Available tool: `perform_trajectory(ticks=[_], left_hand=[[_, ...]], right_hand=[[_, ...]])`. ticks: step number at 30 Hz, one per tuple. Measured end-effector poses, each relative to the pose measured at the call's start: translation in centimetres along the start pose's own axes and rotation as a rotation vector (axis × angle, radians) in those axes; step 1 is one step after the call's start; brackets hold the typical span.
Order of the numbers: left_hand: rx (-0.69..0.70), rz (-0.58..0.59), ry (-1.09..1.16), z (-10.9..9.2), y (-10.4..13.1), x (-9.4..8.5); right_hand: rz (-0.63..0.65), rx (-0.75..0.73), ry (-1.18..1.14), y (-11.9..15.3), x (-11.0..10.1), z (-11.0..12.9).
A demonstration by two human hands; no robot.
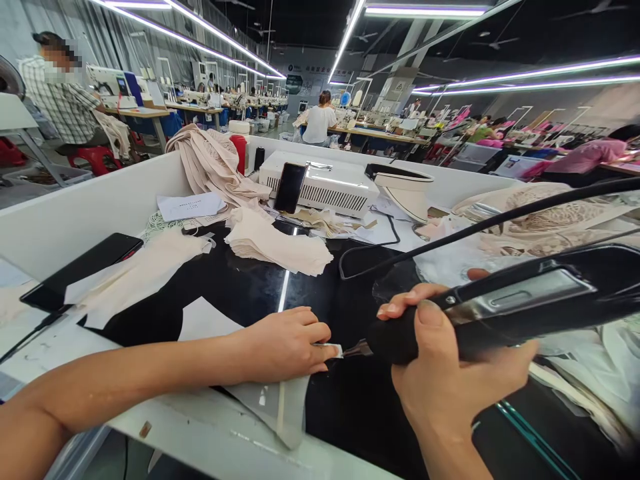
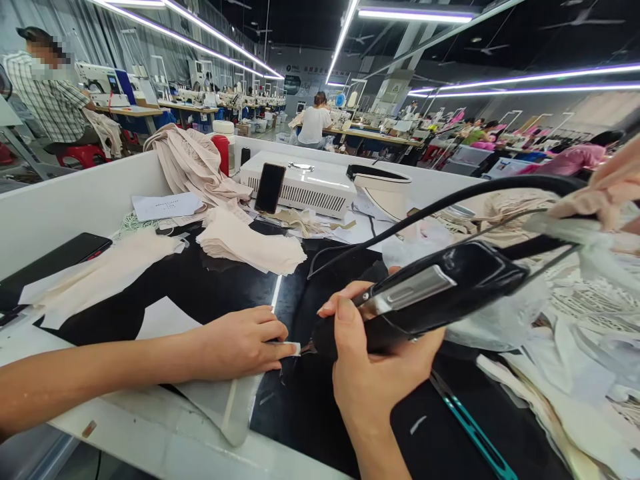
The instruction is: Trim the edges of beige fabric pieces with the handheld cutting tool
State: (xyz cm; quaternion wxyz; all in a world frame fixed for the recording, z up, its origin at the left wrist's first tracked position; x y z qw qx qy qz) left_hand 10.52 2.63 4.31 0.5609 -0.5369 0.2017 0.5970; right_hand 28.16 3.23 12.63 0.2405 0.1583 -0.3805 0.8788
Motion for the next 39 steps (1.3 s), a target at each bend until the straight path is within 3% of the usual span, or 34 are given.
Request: perform_trajectory(ticks=[11,24,32,39], left_hand=[[-0.001,-0.049,0.038,0.1,0.7,-0.2],[-0.012,-0.056,0.086,0.2,0.4,-0.6],[-0.029,-0.031,0.111,0.7,2.1,-1.9],[-0.087,0.007,0.117,0.5,3.2,-1.6]], right_hand=[[-0.029,-0.043,-0.055,-0.2,0.5,0.0],[0.030,-0.043,-0.043,-0.4,0.4,-0.4],[0.030,-0.054,-0.073,-0.3,0.5,-0.5],[0.021,-0.049,-0.059,-0.5,0.5,-0.4]])
Point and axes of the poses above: each hand's wrist, its own y-axis away from the middle knuckle, its own x-axis out of the palm, z = x × y, the point moved 8 cm from there along -y, towards the middle knuckle, and after that the axes turned 14 degrees about -y, right-handed, at the moved point
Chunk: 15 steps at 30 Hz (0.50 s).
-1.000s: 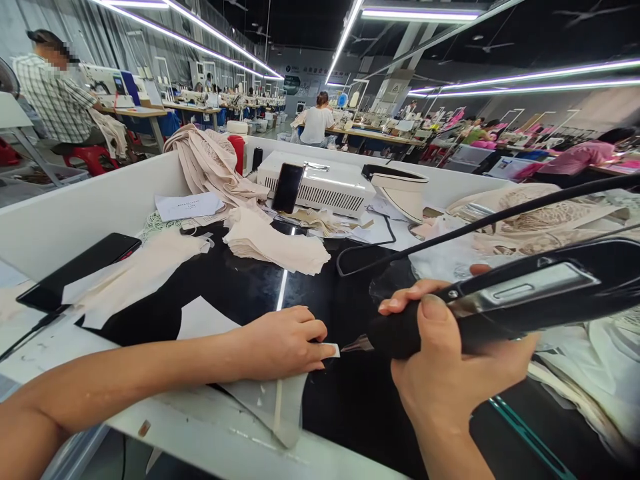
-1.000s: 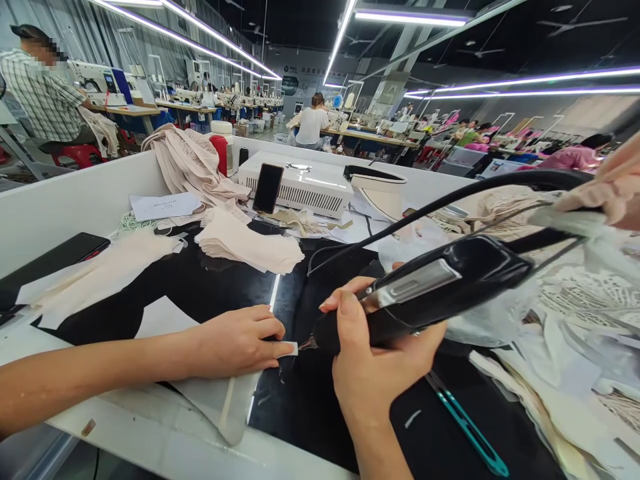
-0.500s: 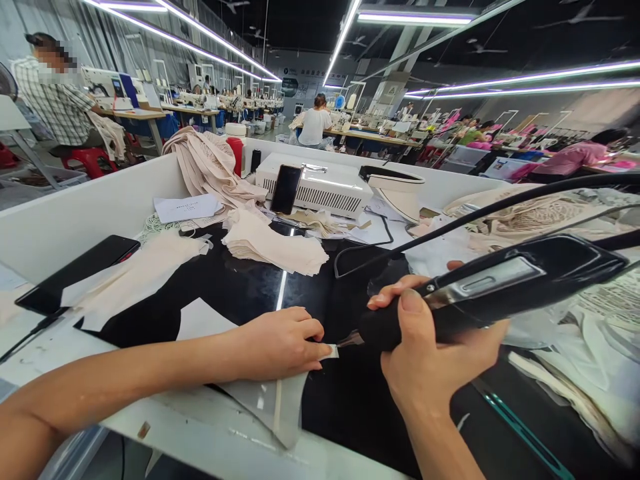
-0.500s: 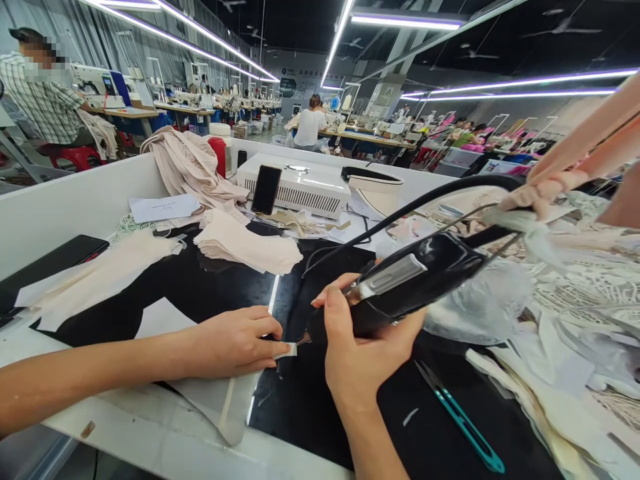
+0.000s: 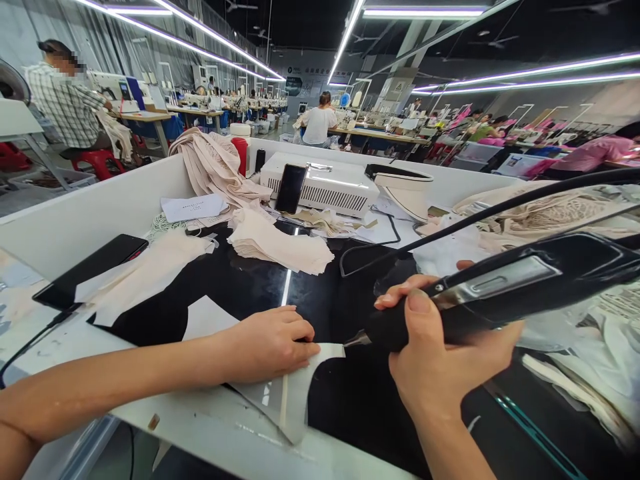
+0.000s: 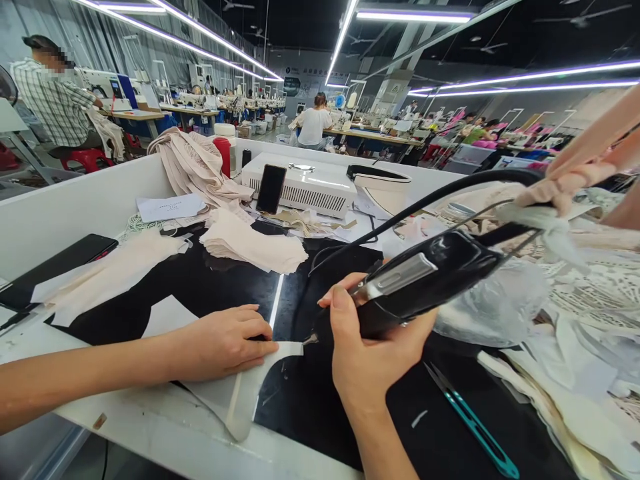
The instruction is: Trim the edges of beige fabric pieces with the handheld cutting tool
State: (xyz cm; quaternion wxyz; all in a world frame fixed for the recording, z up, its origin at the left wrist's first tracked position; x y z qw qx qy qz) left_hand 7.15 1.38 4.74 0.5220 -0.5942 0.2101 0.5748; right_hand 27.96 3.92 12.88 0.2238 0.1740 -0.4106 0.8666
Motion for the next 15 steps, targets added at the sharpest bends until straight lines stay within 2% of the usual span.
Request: perform_trajectory(ticks=[6,15], left_hand=[[-0.008,-0.035,0.001,-0.3,-0.1,0.5],[0.028,-0.067,-0.021,-0.6,-0.5,0.6]], right_hand=[[-0.023,-0.021,0.027,-0.6,0.3,0.3],[0.007,0.078,-0.052,0.6,1.7,-0.7]])
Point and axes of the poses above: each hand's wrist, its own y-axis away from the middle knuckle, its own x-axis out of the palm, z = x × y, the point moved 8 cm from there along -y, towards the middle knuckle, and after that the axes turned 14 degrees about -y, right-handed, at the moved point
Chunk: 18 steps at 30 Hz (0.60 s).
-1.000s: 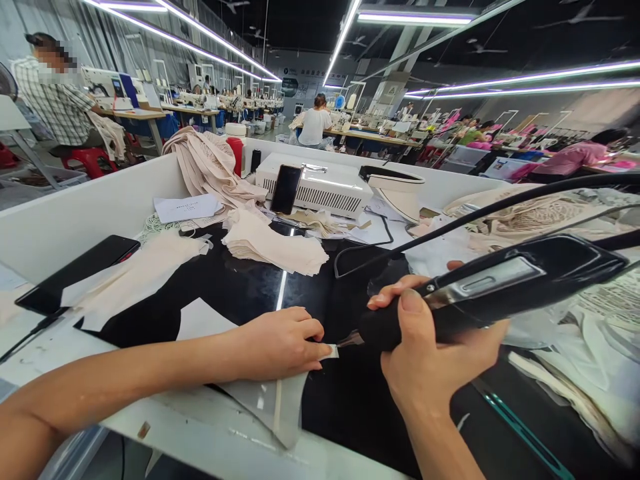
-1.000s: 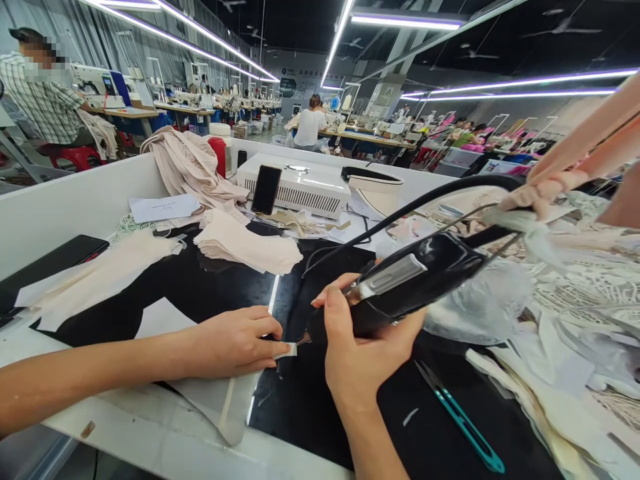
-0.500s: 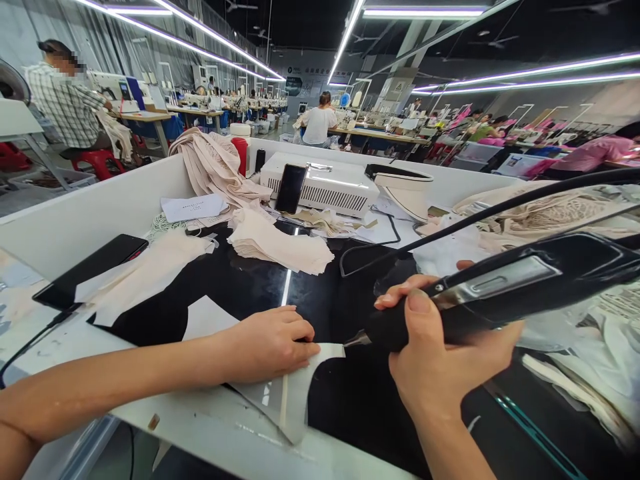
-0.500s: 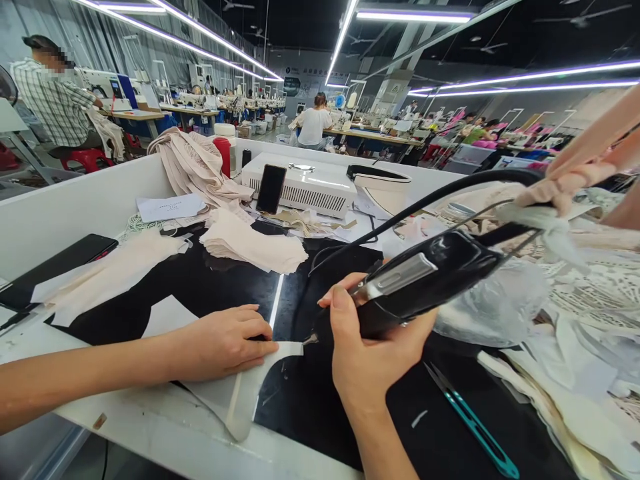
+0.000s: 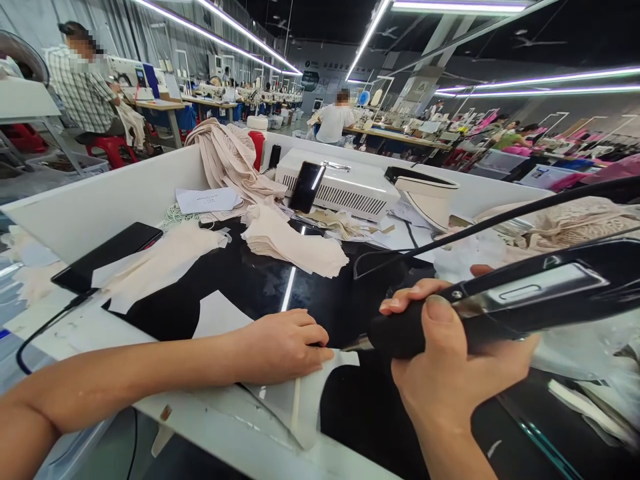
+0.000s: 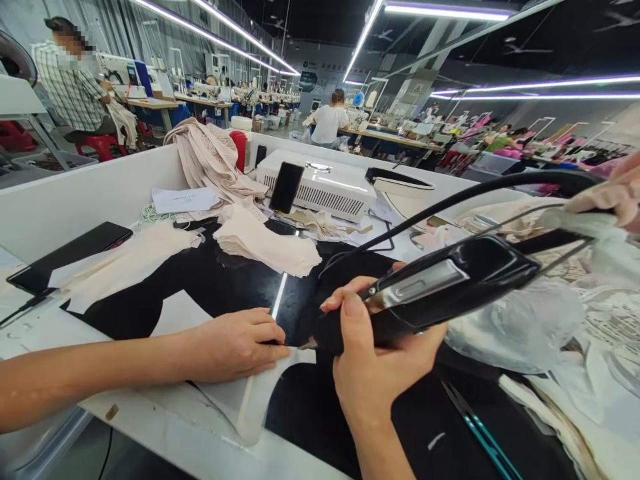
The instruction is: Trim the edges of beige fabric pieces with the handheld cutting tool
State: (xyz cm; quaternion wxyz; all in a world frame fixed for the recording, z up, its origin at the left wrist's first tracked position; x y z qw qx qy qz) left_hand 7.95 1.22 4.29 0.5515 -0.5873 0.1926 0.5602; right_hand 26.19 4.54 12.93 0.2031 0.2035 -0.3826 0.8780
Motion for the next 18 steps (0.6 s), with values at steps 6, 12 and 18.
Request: perform_trajectory(ticks=[6,12,18], left_hand=[[-0.003,0.004,-0.001,-0.1,-0.2,0.0],[-0.009,-0.031,0.001,0.0,-0.1,-0.4],[-0.022,-0.026,0.003,0.0,0.0,-0.5]], right_hand=[[0.013,0.002,0.020,0.4,0.0,-0.2],[-0.033,0.003,0.028,-0.2,-0.4,0.3],[-0.062,-0.002,0.023,-0.5,-1.0,0.5]])
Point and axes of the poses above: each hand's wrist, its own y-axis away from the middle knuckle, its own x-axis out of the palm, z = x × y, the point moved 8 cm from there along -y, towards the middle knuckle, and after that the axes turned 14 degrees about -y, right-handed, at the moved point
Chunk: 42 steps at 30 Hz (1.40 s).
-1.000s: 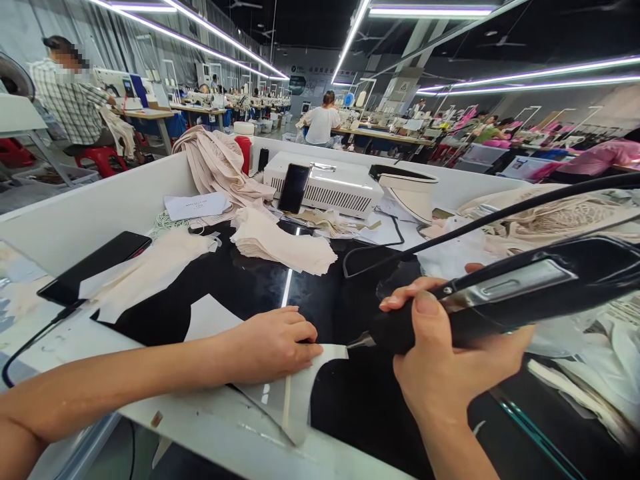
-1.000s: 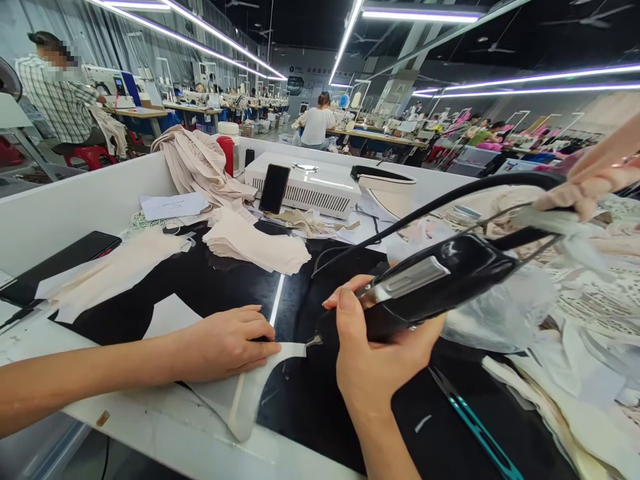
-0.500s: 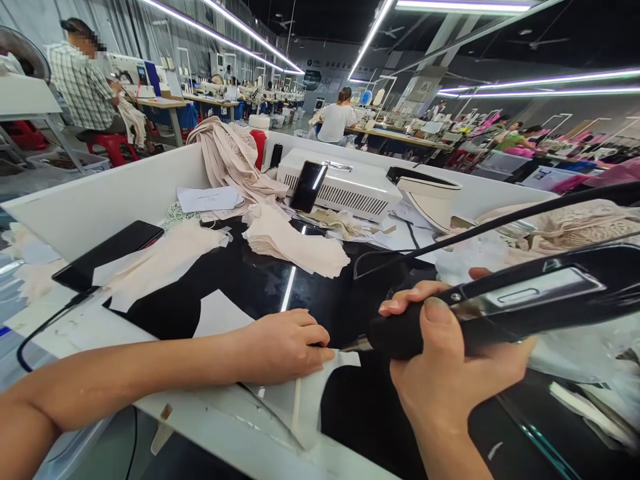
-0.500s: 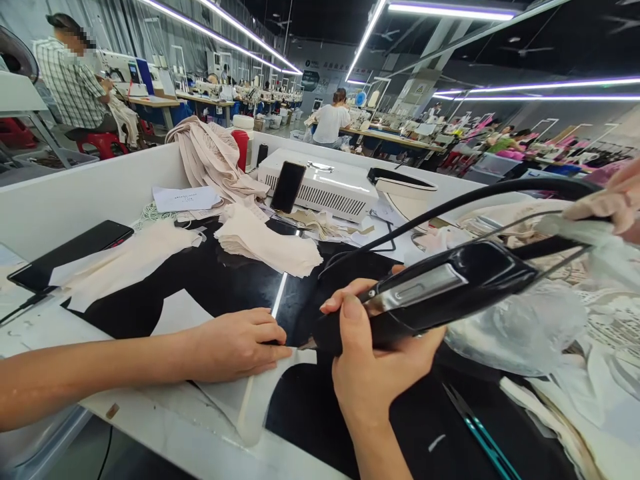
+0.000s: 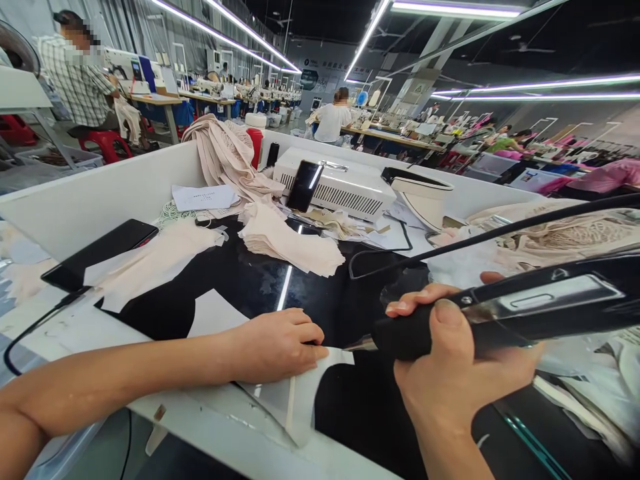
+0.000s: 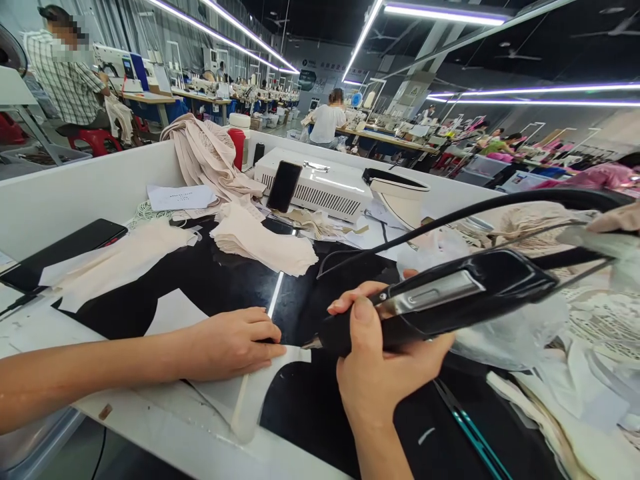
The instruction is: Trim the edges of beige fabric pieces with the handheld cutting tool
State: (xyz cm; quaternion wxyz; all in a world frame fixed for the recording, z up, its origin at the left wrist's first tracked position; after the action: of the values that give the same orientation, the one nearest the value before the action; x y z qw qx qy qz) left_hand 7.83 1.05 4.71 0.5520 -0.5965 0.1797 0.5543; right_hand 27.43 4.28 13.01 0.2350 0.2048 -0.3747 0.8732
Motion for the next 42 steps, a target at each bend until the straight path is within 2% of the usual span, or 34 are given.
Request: perform_trajectory(ticks=[9,17,26,35,42], left_hand=[[0.013,-0.058,0.012,0.1,0.2,-0.7],[0.017,-0.043,0.010,0.2,0.3,-0.7],[0.015,-0.012,0.013,0.2,0.3,-0.6],[0.000,-0.042,0.016,0.4,0.5,-0.7],[0.001,-0.051,0.012,0.4,0.6,-0.7]], right_hand=[[0.012,0.021,-0.020,0.2,0.7,0.6],[0.058,0.040,-0.095,1.2,1.1,1.5],[0.067,0.034,-0.055,1.7,0.5,0.7],[0.018,-0.008,-0.061,0.8,0.3,2.2],[0.009,0.005,-0.043,1.1,-0.2,1.3]])
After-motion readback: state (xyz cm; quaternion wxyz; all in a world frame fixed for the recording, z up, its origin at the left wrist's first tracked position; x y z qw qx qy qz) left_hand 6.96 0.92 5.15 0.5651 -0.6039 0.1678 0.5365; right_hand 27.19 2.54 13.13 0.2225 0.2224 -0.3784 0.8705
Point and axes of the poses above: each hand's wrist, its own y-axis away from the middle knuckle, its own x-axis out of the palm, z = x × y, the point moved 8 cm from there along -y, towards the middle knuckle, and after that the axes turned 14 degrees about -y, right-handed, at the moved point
